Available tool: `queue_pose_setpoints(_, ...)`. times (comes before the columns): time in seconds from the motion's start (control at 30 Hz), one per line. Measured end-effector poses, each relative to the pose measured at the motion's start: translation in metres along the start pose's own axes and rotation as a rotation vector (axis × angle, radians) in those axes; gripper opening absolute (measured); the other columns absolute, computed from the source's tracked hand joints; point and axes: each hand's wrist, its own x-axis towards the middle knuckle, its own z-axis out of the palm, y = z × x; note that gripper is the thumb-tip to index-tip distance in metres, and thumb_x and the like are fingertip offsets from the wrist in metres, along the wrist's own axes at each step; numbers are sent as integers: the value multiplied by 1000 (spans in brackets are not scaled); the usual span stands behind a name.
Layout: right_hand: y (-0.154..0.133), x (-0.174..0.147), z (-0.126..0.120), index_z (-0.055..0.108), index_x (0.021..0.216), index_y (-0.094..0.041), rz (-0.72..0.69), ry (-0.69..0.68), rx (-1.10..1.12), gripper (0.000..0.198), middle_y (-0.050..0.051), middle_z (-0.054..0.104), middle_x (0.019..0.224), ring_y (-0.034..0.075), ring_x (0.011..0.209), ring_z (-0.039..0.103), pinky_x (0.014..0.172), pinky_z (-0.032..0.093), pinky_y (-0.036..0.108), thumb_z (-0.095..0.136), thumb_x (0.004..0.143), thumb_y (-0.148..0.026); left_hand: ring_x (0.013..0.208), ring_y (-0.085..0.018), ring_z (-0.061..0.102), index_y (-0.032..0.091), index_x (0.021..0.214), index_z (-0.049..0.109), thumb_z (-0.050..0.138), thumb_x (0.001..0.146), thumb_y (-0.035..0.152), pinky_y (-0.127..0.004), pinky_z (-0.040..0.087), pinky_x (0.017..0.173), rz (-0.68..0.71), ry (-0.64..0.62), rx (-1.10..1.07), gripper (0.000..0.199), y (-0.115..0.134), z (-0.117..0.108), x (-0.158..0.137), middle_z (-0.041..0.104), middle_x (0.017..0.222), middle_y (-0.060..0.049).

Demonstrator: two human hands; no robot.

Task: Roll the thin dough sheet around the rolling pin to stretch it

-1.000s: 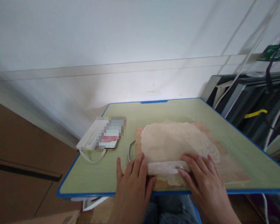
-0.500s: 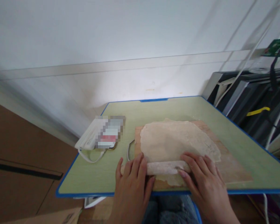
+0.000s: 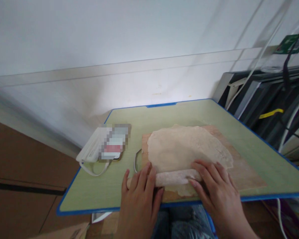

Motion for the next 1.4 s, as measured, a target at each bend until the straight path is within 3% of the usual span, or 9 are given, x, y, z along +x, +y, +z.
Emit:
queue_pose_setpoints(0.23,5,-9,0,49,121,-16,-78,26,7,39,10,60,121,27,115,50,101,30,51,40,91,-40,116,-23,51,17,129,46,45,89,25,-48,0,112,41,4,105,41,7,-3,-10,51,134,-9)
queue_pose_setpoints(0.47,3,13,1,53,119,-18,-28,-8,-15,39,9,59,125,25,120,49,101,33,53,36,92,-41,124,-35,44,15,127,49,49,87,32,-65,28,98,-33,-54,113,43,4,-4,24,45,138,-13)
queue_pose_setpoints(0.67,1,5,-4,53,117,-17,-29,6,5,37,9,63,117,25,112,56,98,36,52,38,92,-40,122,-34,47,14,128,49,43,90,33,-62,29,99,-29,-12,110,42,7,-3,14,49,136,-12)
queue_pose_setpoints(0.87,3,-13,-14,48,123,-12,-153,39,-67,41,10,63,119,24,110,57,94,38,44,36,93,-37,124,-36,43,10,128,49,44,89,35,-57,22,103,54,70,146,47,8,1,-4,50,135,-13)
queue_pose_setpoints(1.07,10,10,-8,51,121,-10,-164,-18,-156,48,12,63,118,24,110,57,102,30,48,29,94,-43,120,-34,48,11,121,56,45,88,36,-57,29,102,-51,6,69,43,5,2,32,54,131,-12)
queue_pose_setpoints(1.23,11,27,-5,53,119,-7,-146,-41,-155,51,14,64,118,24,111,57,102,33,48,25,95,-42,118,-29,51,15,118,59,41,90,36,-52,27,106,-123,-52,-3,39,4,2,49,58,128,-9)
queue_pose_setpoints(1.4,18,12,-16,56,115,-8,-321,37,-196,49,12,66,114,22,102,63,92,41,40,30,94,-43,115,-24,53,12,124,53,37,92,37,-42,26,106,46,61,71,44,-1,2,22,59,126,-10)
